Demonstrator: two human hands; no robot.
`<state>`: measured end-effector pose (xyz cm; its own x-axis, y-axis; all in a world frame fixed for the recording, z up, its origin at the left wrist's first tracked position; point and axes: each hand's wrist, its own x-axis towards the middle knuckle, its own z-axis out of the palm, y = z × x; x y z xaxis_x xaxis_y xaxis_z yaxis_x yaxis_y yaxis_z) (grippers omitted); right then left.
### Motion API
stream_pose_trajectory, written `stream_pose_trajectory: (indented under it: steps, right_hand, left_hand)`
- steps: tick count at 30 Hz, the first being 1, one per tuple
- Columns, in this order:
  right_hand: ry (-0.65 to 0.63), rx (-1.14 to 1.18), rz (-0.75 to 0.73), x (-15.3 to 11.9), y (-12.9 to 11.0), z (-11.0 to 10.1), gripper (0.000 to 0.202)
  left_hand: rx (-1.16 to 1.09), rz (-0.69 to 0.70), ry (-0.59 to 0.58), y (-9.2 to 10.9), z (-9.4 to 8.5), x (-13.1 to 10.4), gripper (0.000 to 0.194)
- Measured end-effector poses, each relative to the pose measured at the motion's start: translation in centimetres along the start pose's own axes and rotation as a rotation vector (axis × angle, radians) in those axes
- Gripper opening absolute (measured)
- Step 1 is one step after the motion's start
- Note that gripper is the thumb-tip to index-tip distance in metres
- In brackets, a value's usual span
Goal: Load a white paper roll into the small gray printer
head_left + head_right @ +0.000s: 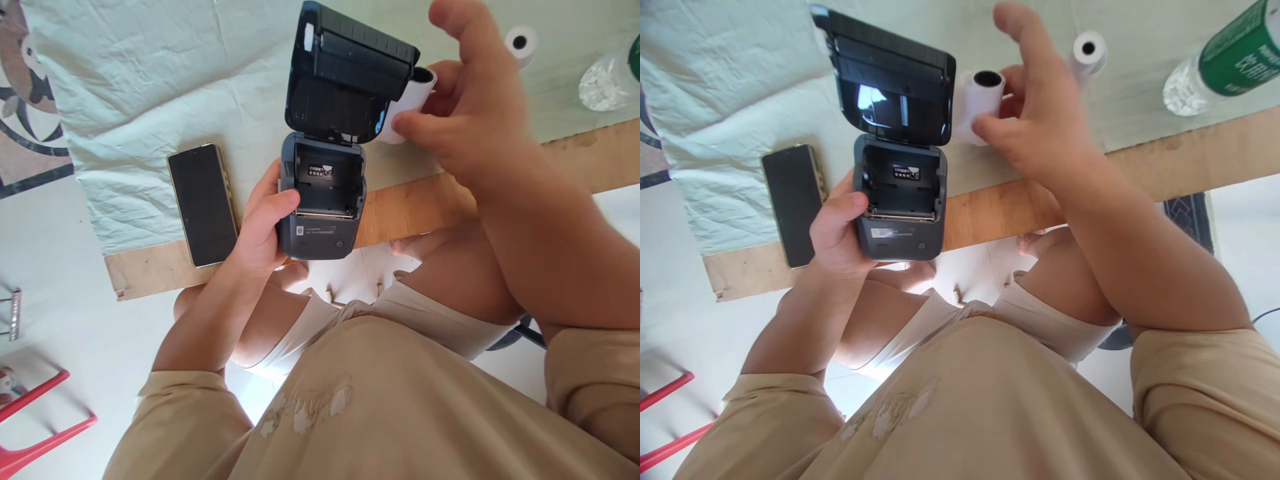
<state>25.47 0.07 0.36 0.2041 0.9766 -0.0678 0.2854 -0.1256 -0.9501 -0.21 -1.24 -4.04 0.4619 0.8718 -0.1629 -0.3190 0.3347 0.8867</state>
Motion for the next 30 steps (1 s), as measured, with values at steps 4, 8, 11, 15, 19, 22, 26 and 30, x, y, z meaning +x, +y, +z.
stream_pose_trajectory:
  steps: [4,8,11,15,19,22,26,30]
  right_hand:
    - [-0.059,0.412,0.286,-0.1,-1.4,-0.2,0.022]
    - [-0.191,0.570,0.380,-0.6,-2.2,-0.4,0.009]
    - [-0.185,0.566,0.361,-0.9,-2.0,-0.5,0.029]
    - [-0.224,0.540,0.421,-0.8,-1.2,-0.6,0.040]
    - [-0.281,0.517,0.444,-0.5,-0.3,-0.5,0.016]
    - [-0.250,0.505,0.401,-1.0,-0.3,-0.2,0.013]
    - [-0.268,0.491,0.383,-1.7,-0.8,0.0,0.028]
    - [-0.266,0.491,0.429,-1.3,-0.7,0.4,0.036]
  left_hand:
    - [-0.006,0.040,0.004,-0.1,0.0,0.0,0.041]
    - [0.010,-0.002,0.025,0.1,0.2,-0.1,0.040]
    - [0.001,-0.006,0.039,0.2,0.4,0.0,0.040]
    - [-0.005,0.043,0.049,-0.1,0.5,0.2,0.044]
    - [0.001,0.008,0.058,0.1,0.6,0.1,0.042]
    - [0.003,0.026,0.066,0.2,0.6,0.0,0.038]
    - [0.004,0.039,0.082,-0.2,0.6,0.1,0.038]
    - [-0.016,0.074,0.077,-0.7,0.4,0.3,0.039]
